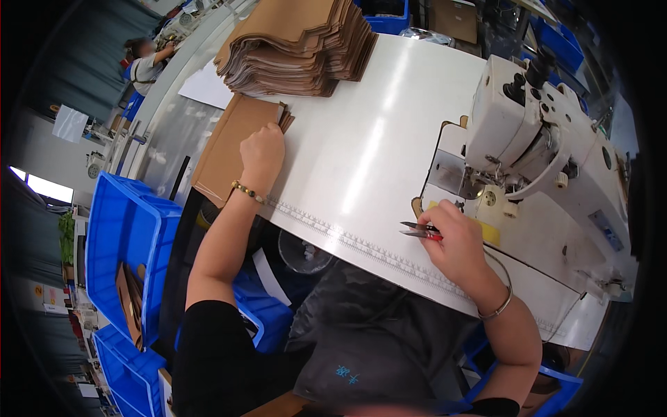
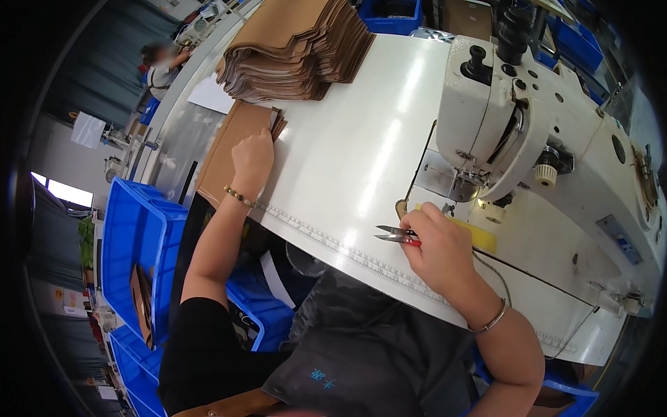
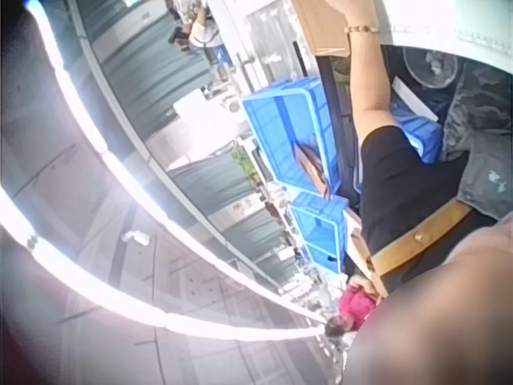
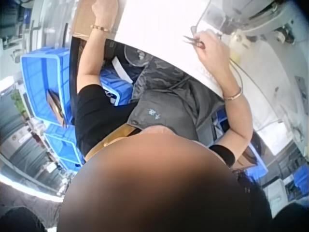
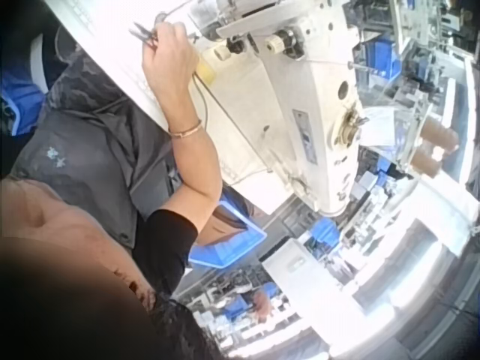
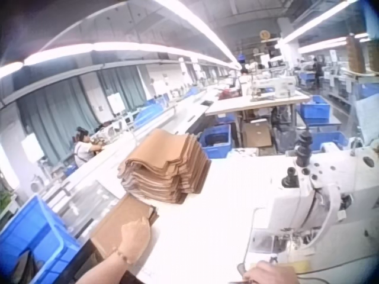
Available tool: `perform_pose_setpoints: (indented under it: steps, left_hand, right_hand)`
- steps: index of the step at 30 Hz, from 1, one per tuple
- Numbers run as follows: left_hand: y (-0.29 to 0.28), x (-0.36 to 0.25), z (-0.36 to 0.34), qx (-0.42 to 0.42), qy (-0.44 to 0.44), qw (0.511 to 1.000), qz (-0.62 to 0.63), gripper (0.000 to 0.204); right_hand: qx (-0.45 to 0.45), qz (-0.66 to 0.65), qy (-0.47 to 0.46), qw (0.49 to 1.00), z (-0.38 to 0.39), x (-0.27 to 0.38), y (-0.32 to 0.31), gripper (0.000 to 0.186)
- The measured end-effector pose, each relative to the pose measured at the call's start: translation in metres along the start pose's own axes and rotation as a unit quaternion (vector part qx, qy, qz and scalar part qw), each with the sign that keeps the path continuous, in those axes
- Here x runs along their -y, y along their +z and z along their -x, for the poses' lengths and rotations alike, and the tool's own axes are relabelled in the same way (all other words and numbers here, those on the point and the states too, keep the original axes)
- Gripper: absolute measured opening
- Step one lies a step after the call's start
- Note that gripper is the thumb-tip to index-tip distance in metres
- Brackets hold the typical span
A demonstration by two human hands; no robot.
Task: Sewing pieces of leather together using an industrial sewing machine.
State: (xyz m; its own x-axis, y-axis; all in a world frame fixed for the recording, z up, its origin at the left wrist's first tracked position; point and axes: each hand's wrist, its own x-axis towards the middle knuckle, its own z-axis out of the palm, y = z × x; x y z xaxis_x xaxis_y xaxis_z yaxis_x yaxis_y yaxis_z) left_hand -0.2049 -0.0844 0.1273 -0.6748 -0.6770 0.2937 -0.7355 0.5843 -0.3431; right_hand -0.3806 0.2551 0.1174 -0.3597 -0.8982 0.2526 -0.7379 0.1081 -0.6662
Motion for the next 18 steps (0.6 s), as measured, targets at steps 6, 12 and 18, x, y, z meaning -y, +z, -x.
perform_pose_setpoints:
  steps: [6, 12, 18]
  left_hand:
    - [0.023, 0.045, 0.013, -0.035, -0.075, 0.983, 0.162, 0.026]
    - [-0.026, 0.217, -0.056, -0.005, -0.200, 0.924, 0.326, 0.041]
    - [-0.124, 0.208, -0.070, -0.204, -0.193, 0.960, -0.025, 0.033]
  right_hand:
    - [0.001, 0.007, 0.003, 1.000, 0.001, -0.002, 0.000, 0.017]
    - [0.002, 0.004, 0.002, 1.000, 0.001, -0.001, 0.001, 0.017]
    - [-0.004, 0.011, -0.003, 1.000, 0.000, -0.002, 0.001, 0.016]
